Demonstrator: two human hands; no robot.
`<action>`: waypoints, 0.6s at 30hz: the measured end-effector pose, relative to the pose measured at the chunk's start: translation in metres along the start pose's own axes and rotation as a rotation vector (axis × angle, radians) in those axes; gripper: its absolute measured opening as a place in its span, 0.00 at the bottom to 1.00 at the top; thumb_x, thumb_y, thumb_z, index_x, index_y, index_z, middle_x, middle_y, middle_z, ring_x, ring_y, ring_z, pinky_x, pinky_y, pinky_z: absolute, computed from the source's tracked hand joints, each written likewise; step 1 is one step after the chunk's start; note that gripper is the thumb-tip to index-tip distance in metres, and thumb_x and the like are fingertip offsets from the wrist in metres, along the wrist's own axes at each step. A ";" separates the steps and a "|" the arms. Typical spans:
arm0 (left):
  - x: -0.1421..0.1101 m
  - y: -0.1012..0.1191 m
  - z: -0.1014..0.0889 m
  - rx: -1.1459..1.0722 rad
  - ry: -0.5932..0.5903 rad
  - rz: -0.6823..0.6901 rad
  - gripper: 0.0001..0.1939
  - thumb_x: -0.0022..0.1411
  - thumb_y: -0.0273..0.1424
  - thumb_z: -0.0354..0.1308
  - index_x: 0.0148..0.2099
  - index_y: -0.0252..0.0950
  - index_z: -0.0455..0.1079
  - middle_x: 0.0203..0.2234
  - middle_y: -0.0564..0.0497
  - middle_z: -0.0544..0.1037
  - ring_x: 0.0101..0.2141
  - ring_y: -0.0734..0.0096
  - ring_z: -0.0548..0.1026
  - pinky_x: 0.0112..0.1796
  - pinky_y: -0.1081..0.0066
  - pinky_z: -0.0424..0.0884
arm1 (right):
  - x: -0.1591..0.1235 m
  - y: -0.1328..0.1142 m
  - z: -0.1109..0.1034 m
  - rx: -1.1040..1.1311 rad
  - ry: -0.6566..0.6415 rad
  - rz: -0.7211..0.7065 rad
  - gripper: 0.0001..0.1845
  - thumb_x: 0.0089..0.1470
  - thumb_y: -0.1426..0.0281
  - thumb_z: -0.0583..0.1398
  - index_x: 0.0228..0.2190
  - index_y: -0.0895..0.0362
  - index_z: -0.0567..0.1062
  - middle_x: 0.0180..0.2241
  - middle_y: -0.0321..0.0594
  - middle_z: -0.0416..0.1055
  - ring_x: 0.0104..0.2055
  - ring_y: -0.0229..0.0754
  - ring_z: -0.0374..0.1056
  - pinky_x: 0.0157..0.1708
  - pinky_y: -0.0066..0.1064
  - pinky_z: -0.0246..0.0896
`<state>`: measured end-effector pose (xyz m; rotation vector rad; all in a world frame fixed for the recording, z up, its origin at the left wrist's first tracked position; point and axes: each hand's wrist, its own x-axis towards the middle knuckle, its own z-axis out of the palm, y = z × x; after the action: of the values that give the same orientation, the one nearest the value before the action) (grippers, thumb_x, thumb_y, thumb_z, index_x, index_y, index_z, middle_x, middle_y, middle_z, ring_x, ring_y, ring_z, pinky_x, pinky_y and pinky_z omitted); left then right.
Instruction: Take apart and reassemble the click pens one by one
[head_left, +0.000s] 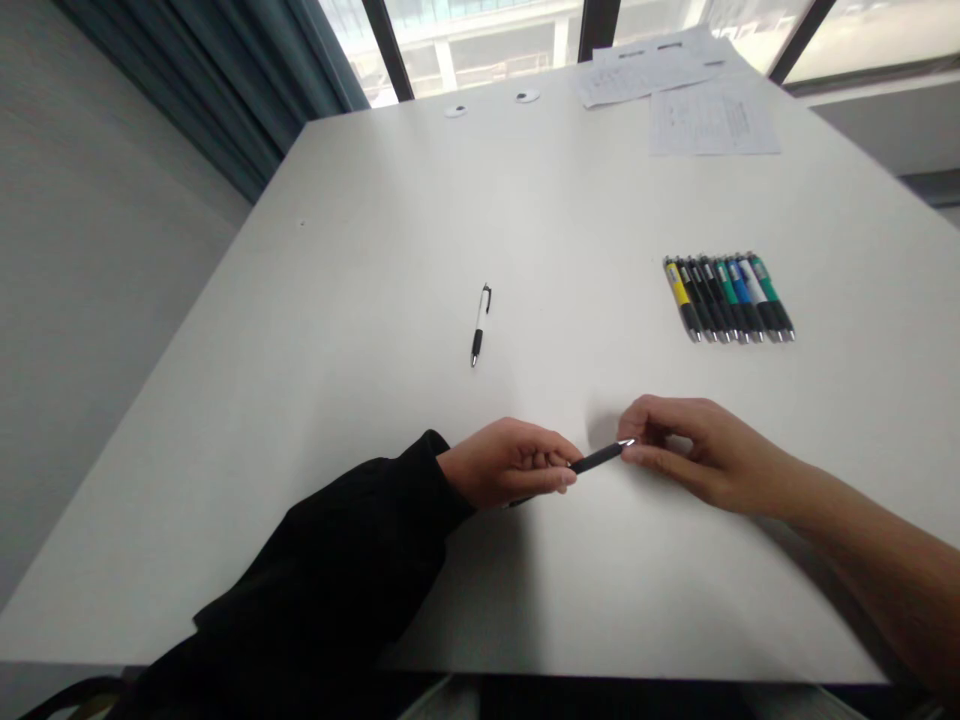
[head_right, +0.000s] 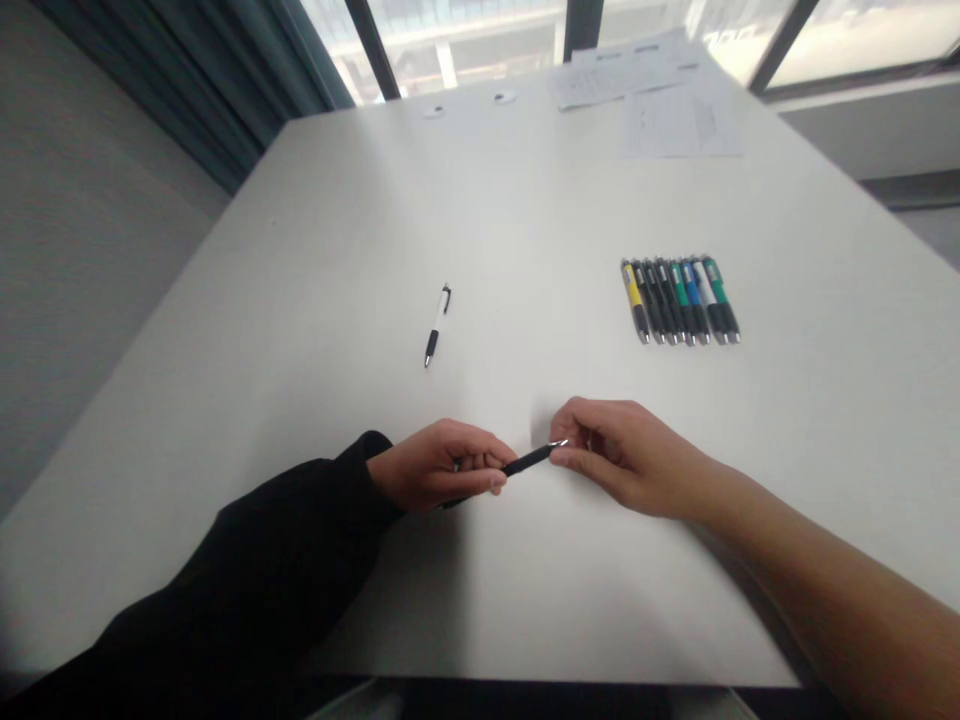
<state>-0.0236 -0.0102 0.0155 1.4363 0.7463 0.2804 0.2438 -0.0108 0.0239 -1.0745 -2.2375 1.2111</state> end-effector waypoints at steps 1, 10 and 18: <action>0.000 0.000 0.000 0.006 -0.006 0.006 0.14 0.64 0.34 0.63 0.45 0.27 0.78 0.23 0.52 0.76 0.21 0.81 0.65 0.23 0.80 0.62 | 0.000 0.000 0.000 -0.008 -0.013 -0.012 0.14 0.66 0.60 0.58 0.30 0.55 0.72 0.23 0.34 0.70 0.23 0.37 0.63 0.24 0.28 0.56; 0.000 -0.002 -0.001 0.060 -0.023 0.039 0.13 0.64 0.33 0.62 0.44 0.27 0.78 0.23 0.52 0.76 0.21 0.81 0.65 0.24 0.80 0.61 | 0.002 -0.003 0.003 -0.032 -0.050 -0.048 0.17 0.68 0.61 0.55 0.28 0.54 0.69 0.21 0.31 0.63 0.22 0.35 0.59 0.24 0.28 0.53; 0.001 0.000 0.001 0.010 0.005 0.038 0.13 0.61 0.32 0.63 0.43 0.25 0.77 0.19 0.58 0.68 0.19 0.83 0.59 0.21 0.80 0.57 | 0.001 0.000 0.003 -0.007 -0.078 -0.049 0.21 0.70 0.59 0.51 0.27 0.55 0.69 0.22 0.32 0.65 0.23 0.36 0.60 0.25 0.29 0.54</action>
<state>-0.0226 -0.0104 0.0150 1.4613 0.7256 0.3098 0.2420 -0.0116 0.0222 -0.9852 -2.3139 1.2456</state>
